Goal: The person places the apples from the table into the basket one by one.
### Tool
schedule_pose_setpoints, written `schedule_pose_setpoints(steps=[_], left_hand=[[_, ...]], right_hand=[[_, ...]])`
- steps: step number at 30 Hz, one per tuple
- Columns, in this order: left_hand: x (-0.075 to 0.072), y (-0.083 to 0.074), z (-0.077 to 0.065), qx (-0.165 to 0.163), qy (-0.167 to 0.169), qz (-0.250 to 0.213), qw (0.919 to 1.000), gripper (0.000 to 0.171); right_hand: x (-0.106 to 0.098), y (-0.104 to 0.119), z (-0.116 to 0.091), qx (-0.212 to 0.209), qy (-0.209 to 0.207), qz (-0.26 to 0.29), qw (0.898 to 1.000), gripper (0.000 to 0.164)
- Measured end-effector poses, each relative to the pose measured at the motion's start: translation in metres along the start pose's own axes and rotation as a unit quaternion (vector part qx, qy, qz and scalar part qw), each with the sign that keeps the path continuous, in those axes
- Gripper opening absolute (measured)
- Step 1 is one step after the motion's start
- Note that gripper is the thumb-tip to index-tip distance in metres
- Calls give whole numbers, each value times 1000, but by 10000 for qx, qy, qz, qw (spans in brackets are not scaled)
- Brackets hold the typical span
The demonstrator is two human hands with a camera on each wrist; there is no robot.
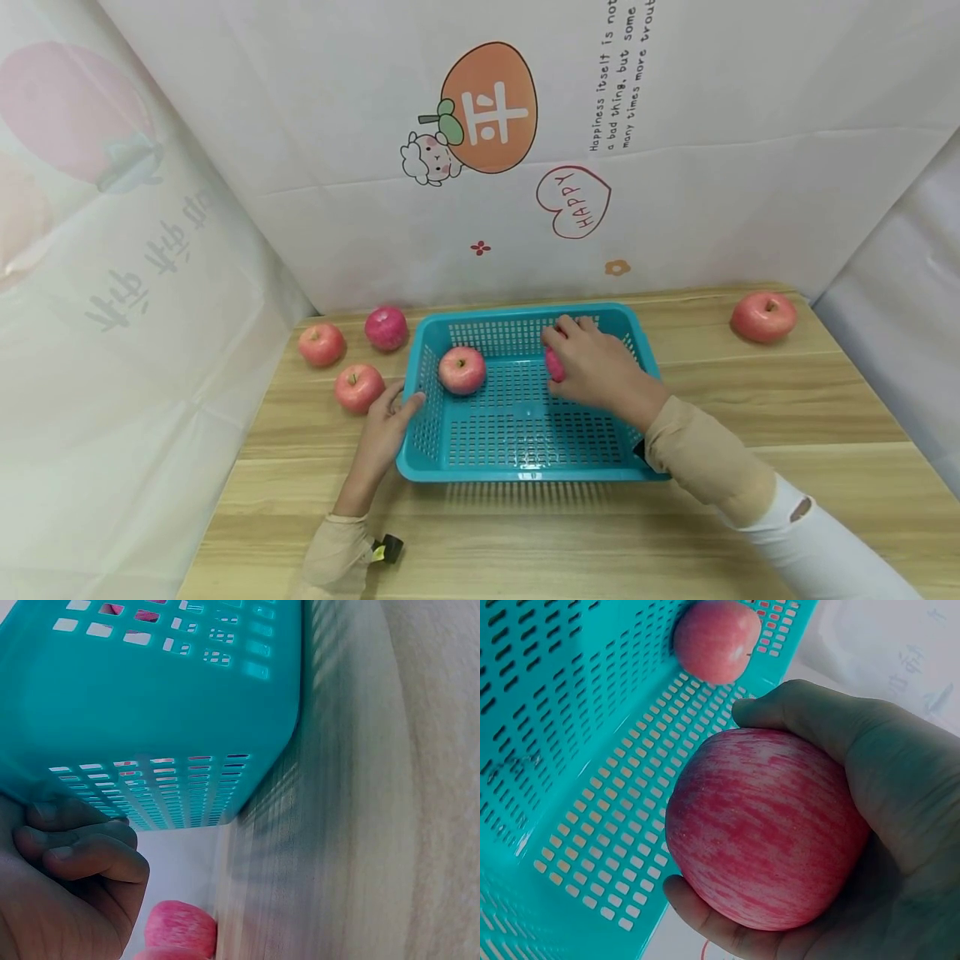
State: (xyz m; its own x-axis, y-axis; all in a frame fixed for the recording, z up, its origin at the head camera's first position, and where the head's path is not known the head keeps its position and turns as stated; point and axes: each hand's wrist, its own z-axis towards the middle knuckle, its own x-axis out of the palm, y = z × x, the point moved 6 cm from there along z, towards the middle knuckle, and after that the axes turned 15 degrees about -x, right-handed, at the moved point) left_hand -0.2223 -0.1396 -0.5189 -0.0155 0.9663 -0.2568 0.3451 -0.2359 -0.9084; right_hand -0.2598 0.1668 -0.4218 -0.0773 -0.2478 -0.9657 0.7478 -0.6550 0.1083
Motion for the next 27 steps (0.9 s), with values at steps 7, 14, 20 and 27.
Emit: schedule_pose_setpoints(steps=[7, 14, 20, 27], left_hand=[[0, 1, 0, -14, 30, -4, 10000, 46], [0, 0, 0, -62, 15, 30, 10000, 46], [0, -1, 0, -23, 23, -6, 10000, 46], [0, 0, 0, -8, 43, -24, 10000, 46]], right_hand=[[5, 7, 7, -68, 77, -64, 9999, 56], [8, 14, 12, -221, 92, 5, 9997, 57], [11, 20, 17, -317, 157, 47, 9994, 59], [15, 28, 20, -538, 265, 139, 9981, 61]])
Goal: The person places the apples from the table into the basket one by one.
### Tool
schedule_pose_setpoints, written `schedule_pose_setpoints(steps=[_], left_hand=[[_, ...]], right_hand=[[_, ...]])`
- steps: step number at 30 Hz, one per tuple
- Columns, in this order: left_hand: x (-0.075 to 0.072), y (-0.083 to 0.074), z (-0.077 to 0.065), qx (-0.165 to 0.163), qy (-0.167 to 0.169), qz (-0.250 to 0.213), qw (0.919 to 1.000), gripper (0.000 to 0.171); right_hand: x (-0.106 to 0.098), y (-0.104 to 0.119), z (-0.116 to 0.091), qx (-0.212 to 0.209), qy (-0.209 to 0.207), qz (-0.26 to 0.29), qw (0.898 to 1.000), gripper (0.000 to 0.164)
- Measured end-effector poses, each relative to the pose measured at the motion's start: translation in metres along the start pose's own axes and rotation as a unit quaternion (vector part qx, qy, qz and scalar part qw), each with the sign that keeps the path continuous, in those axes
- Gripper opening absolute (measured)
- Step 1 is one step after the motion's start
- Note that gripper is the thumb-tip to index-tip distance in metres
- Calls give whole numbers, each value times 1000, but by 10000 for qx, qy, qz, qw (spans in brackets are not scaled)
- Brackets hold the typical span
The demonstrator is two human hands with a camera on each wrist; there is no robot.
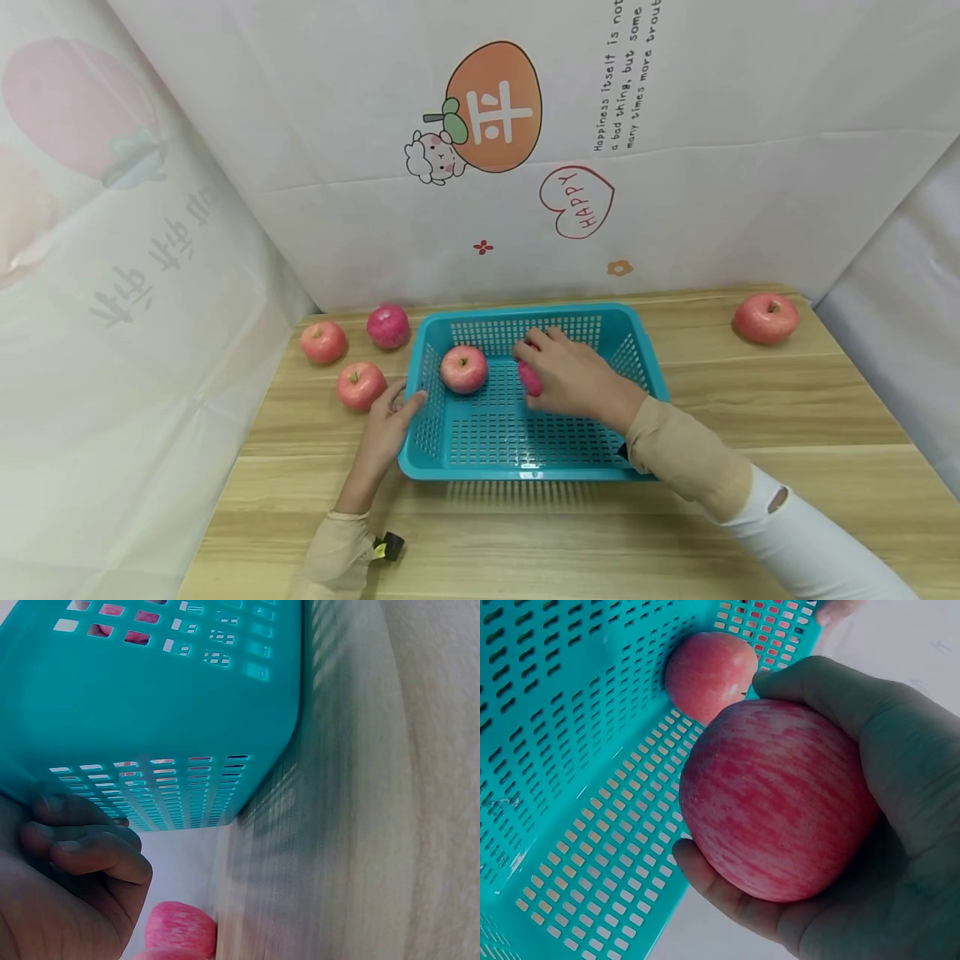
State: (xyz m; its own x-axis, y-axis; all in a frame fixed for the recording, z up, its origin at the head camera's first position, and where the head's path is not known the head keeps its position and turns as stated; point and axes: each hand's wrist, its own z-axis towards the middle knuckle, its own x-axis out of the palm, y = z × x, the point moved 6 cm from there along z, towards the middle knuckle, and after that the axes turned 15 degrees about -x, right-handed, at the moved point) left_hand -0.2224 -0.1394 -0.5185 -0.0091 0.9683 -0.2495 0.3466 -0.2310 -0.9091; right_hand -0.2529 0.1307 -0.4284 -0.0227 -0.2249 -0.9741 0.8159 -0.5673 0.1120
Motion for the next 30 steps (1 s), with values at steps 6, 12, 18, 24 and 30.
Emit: schedule_pose_setpoints(steps=[6, 12, 18, 24, 30], left_hand=[[0, 0, 1, 4, -3, 5, 10000, 46], [-1, -1, -1, -17, -24, 30, 10000, 46], [-1, 0, -1, -53, -30, 84, 9999, 48], [-1, 1, 0, -28, -35, 118, 9999, 48], [-1, 0, -1, -50, -66, 119, 9999, 47]], right_hand=[[4, 6, 3, -267, 148, 11, 9995, 60], [8, 11, 8, -524, 308, 31, 9981, 60], [14, 16, 13, -719, 493, 77, 9962, 60], [17, 23, 18, -916, 582, 85, 9941, 60], [21, 27, 22, -1075, 620, 27, 9923, 64]])
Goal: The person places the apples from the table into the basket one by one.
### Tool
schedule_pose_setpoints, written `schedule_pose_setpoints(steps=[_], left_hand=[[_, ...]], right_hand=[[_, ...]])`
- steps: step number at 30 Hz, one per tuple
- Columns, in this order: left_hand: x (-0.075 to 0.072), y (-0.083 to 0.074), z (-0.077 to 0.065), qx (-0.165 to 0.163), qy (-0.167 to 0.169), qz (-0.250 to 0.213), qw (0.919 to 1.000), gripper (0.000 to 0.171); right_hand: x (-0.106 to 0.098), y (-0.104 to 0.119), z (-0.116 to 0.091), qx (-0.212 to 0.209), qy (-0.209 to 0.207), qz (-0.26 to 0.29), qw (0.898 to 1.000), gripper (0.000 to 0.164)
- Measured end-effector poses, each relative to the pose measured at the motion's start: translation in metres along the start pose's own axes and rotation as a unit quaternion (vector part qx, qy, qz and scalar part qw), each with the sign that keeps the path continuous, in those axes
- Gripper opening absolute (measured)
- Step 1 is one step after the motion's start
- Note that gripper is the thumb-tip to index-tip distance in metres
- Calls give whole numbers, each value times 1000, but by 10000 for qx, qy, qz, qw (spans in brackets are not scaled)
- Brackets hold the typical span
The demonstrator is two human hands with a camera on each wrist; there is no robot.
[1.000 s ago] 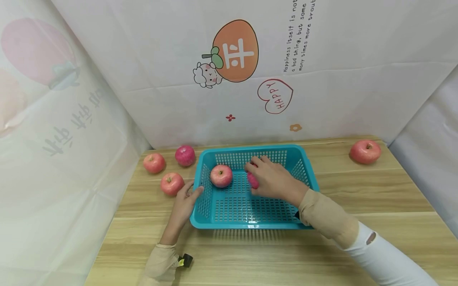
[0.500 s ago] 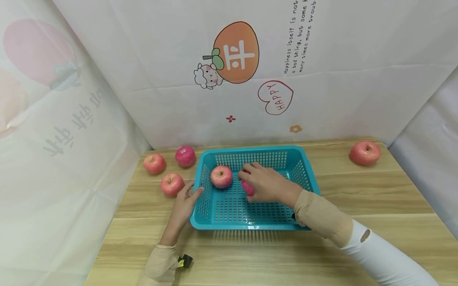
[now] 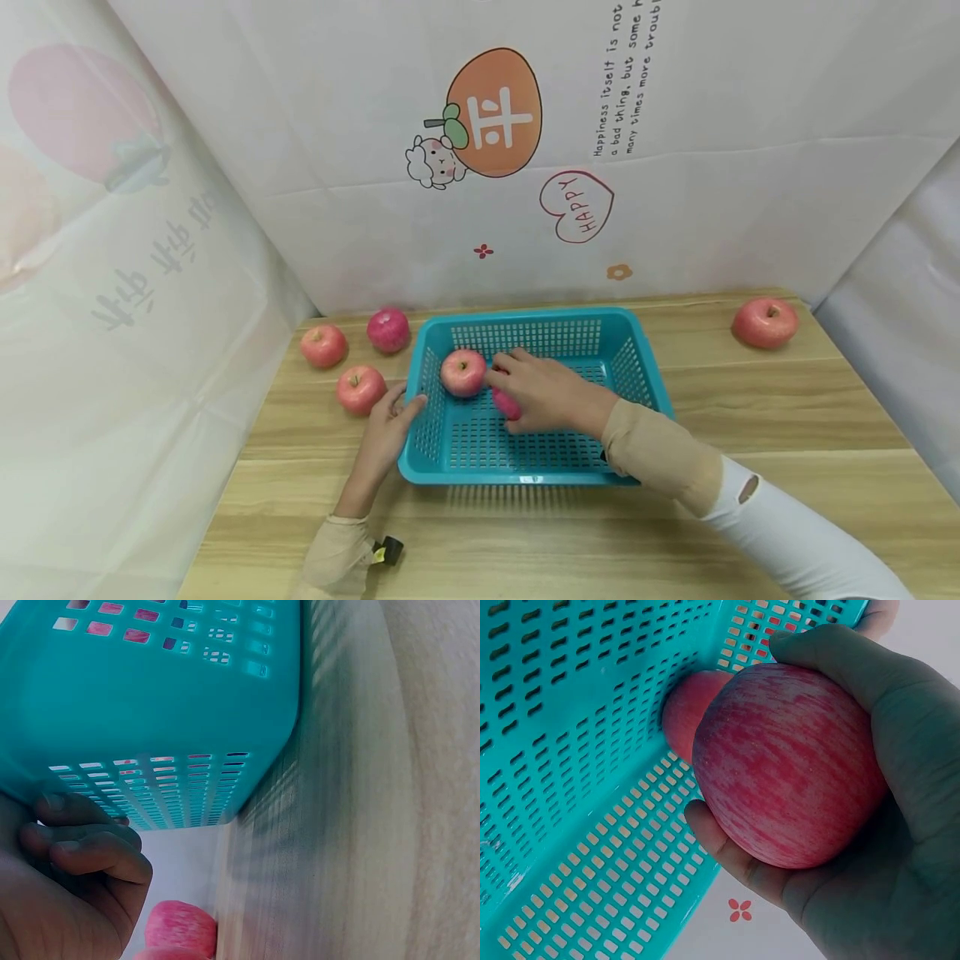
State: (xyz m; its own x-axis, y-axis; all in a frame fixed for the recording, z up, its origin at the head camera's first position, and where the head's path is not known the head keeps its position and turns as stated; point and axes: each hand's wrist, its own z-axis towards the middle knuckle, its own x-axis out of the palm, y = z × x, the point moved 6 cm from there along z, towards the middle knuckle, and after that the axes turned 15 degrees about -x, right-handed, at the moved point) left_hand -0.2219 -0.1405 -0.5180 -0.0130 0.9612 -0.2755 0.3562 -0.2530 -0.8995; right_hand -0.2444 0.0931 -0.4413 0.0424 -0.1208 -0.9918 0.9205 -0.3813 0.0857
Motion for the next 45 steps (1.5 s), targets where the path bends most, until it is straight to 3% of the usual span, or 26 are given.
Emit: schedule_pose_setpoints(steps=[12, 25, 45], left_hand=[[-1, 1, 0, 17, 18, -25, 10000, 48], [-1, 3, 1, 26, -29, -24, 10000, 46], [0, 0, 0, -4, -37, 128, 9999, 46]], right_hand=[[4, 10, 12, -258, 129, 13, 9996, 71], [13, 20, 22, -551, 419, 207, 9974, 59], [24, 35, 44, -1166, 653, -346, 9904, 65]])
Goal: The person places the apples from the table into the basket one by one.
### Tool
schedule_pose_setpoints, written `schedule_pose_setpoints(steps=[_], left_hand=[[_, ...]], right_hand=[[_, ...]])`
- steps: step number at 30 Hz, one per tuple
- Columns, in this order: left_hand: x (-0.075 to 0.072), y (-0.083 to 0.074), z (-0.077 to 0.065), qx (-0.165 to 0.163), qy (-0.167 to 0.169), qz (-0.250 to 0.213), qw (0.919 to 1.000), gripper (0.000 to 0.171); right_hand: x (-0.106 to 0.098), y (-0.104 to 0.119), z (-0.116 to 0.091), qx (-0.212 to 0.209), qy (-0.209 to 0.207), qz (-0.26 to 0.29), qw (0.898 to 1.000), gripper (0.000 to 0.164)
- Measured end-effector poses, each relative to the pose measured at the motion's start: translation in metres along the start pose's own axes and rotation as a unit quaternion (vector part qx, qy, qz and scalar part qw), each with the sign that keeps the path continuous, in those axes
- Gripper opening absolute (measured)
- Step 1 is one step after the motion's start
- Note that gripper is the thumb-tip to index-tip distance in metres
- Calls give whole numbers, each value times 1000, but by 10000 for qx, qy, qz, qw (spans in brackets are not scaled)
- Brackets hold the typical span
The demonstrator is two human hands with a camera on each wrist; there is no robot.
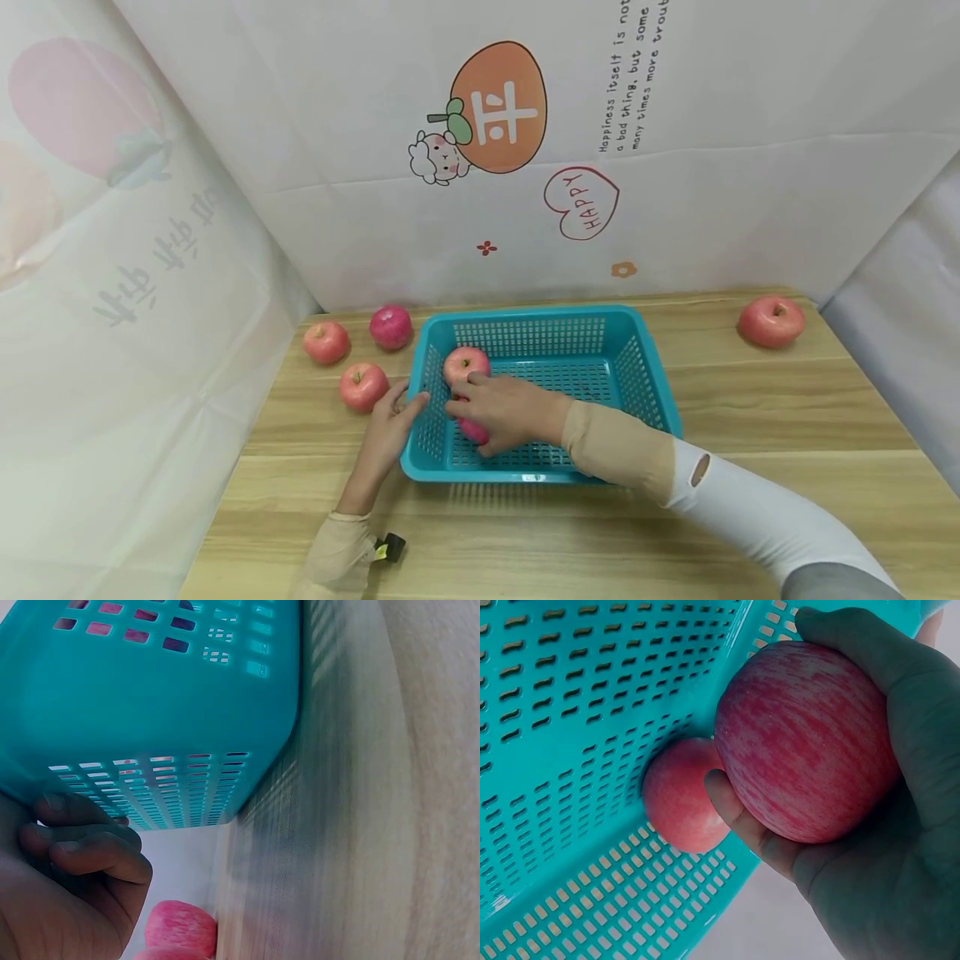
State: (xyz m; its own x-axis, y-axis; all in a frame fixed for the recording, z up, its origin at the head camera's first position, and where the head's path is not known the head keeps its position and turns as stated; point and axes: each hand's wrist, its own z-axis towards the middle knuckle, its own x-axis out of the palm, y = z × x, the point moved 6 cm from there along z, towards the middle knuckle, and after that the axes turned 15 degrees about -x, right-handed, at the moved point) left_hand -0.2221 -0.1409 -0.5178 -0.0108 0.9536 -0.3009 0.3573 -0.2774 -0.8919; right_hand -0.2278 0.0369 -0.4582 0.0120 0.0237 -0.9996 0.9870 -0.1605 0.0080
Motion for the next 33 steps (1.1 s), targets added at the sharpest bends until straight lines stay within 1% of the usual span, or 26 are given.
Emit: schedule_pose_setpoints(steps=[4, 15, 21, 24, 33], left_hand=[[0, 0, 0, 7, 15, 29, 10000, 46], [-1, 4, 3, 10, 25, -15, 10000, 48], [0, 3, 3, -30, 55, -29, 10000, 47], [1, 2, 3, 4, 101, -58, 9999, 47], [1, 2, 3, -4, 138, -177, 9997, 50]], right_hand=[[2, 2, 4, -63, 72, -157, 9998, 66], [10, 6, 15, -214, 217, -303, 9991, 65], [18, 6, 20, -156, 468, -328, 9982, 71], [20, 7, 21, -107, 559, -296, 9979, 73], [25, 6, 24, -48, 704, -178, 9974, 75]])
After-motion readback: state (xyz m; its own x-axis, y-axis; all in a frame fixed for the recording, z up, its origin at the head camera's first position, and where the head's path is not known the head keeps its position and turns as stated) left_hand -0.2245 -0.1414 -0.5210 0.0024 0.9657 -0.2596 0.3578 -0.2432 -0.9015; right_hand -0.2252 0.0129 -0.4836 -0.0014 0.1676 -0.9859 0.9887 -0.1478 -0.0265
